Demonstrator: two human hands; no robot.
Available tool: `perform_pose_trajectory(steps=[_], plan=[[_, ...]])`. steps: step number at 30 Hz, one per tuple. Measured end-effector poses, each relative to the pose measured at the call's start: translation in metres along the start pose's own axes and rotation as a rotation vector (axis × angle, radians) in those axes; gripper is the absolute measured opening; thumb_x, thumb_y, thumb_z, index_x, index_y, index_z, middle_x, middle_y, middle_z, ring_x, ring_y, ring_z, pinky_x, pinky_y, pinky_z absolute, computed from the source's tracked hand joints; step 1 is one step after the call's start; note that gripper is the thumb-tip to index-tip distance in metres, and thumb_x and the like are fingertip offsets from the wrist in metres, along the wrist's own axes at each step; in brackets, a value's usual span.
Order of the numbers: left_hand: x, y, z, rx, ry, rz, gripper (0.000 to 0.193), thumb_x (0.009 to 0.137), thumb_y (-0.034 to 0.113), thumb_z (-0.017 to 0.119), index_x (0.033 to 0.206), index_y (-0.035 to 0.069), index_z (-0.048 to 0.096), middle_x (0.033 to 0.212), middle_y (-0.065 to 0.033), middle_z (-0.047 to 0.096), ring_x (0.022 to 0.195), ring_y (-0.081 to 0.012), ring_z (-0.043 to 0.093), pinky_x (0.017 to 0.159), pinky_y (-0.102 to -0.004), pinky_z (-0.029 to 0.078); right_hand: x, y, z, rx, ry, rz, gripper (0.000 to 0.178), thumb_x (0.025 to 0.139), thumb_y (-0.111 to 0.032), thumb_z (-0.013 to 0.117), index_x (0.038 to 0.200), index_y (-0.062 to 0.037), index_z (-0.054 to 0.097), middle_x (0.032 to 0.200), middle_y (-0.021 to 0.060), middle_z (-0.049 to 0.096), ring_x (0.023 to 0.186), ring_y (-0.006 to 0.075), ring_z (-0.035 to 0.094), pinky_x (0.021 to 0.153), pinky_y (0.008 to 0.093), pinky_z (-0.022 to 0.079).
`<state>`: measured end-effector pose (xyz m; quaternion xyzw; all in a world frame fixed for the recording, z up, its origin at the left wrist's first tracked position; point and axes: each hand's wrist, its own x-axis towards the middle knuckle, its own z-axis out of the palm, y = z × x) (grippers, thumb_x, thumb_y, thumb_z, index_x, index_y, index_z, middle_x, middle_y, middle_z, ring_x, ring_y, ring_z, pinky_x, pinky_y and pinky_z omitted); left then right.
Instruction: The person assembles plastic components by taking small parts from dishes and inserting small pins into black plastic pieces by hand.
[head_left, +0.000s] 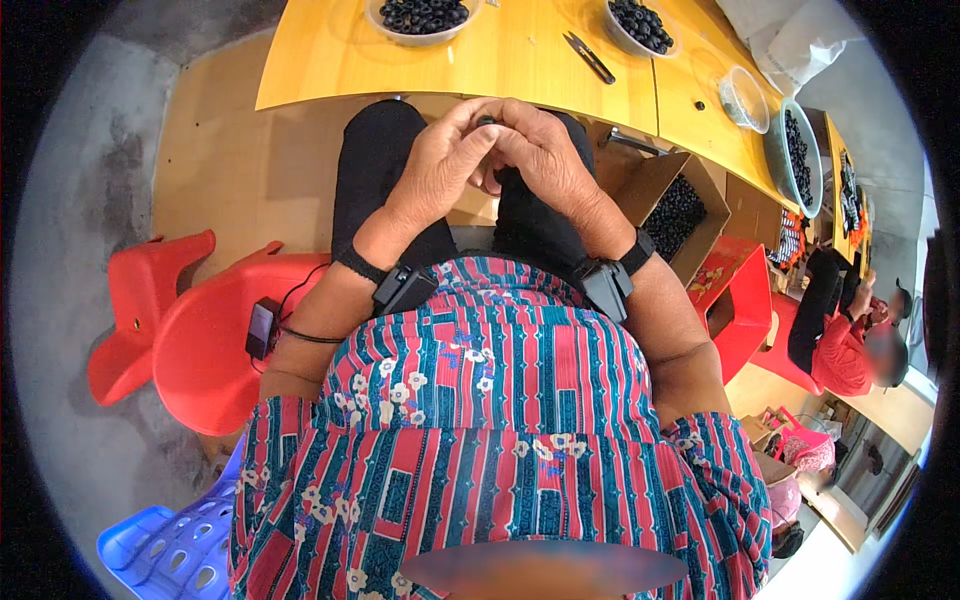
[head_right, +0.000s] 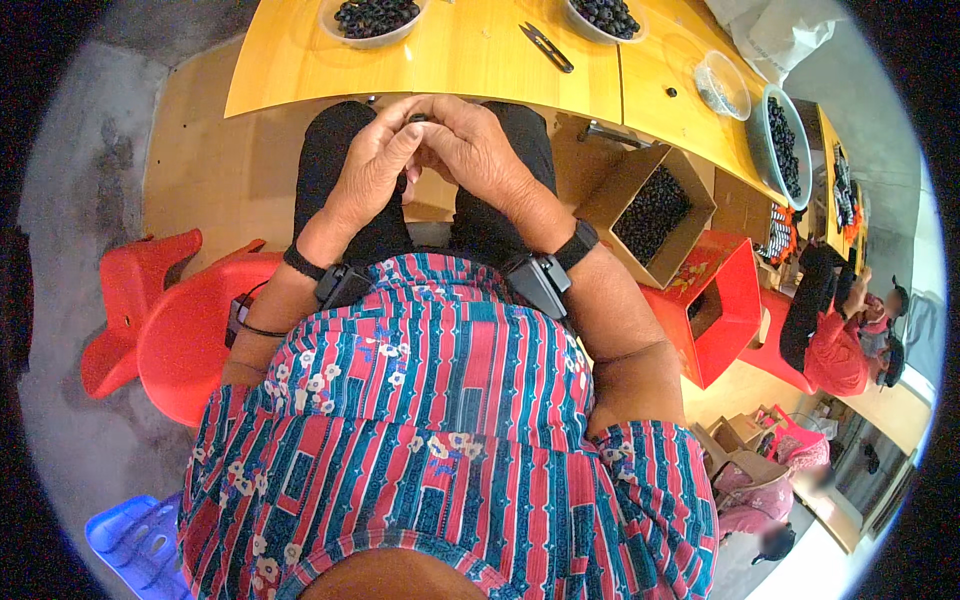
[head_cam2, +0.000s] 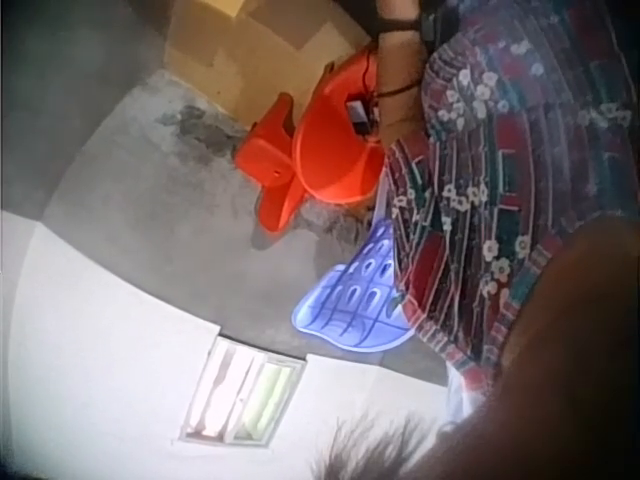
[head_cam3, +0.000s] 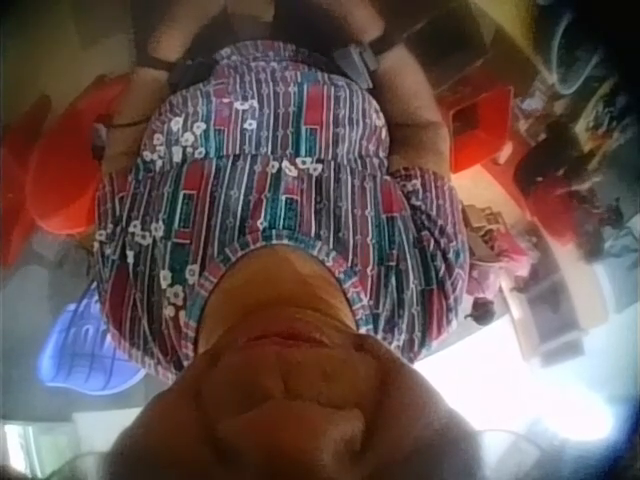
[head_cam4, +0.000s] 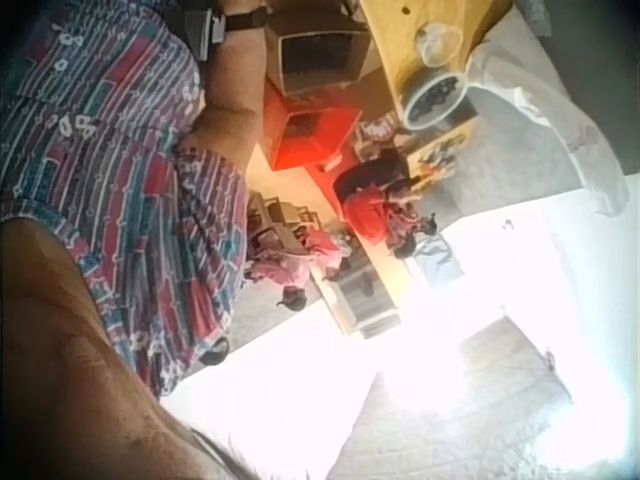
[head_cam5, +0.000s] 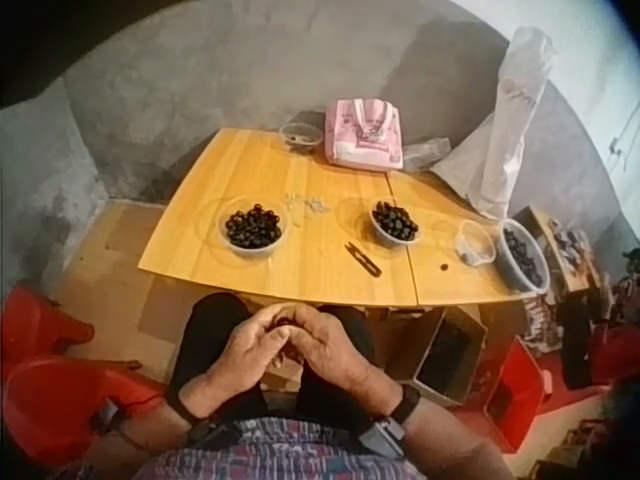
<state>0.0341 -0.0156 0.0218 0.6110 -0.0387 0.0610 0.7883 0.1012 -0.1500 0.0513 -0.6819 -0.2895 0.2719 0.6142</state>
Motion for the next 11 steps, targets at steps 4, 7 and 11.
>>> perform_pose_trajectory(steps=[4, 7, 11], plan=[[-0.002, 0.007, 0.004, 0.065, -0.003, -0.023, 0.039, 0.094, 0.027, 0.047, 0.117, -0.005, 0.048, 0.082, -0.007, 0.058, 0.06, -0.0078, 0.056, 0.051, -0.0204, 0.048, -0.002, 0.001, -0.001, -0.149, 0.025, -0.044, 0.019, 0.09, -0.01, 0.049, 0.103, 0.0029, 0.055, 0.079, 0.0085, 0.06, 0.065, 0.0114, 0.059, 0.061, 0.0255, 0.05], [-0.004, 0.005, 0.006, 0.133, 0.07, 0.015, 0.036, 0.094, 0.024, 0.045, 0.115, -0.005, 0.049, 0.086, -0.0092, 0.058, 0.066, -0.0099, 0.057, 0.055, -0.0222, 0.049, -0.003, 0.002, 0.002, -0.17, 0.055, -0.073, 0.019, 0.089, -0.01, 0.049, 0.102, 0.0028, 0.055, 0.082, 0.0099, 0.06, 0.067, 0.0129, 0.06, 0.062, 0.0265, 0.05], [-0.003, -0.006, 0.005, 0.321, 0.135, 0.089, 0.035, 0.094, 0.022, 0.044, 0.119, -0.002, 0.047, 0.096, -0.0136, 0.06, 0.083, -0.0257, 0.059, 0.079, -0.0312, 0.048, -0.001, 0.011, 0.001, -0.229, 0.065, -0.105, 0.019, 0.089, -0.01, 0.05, 0.104, -0.0004, 0.057, 0.085, 0.0088, 0.061, 0.072, 0.0161, 0.061, 0.065, 0.0273, 0.051]])
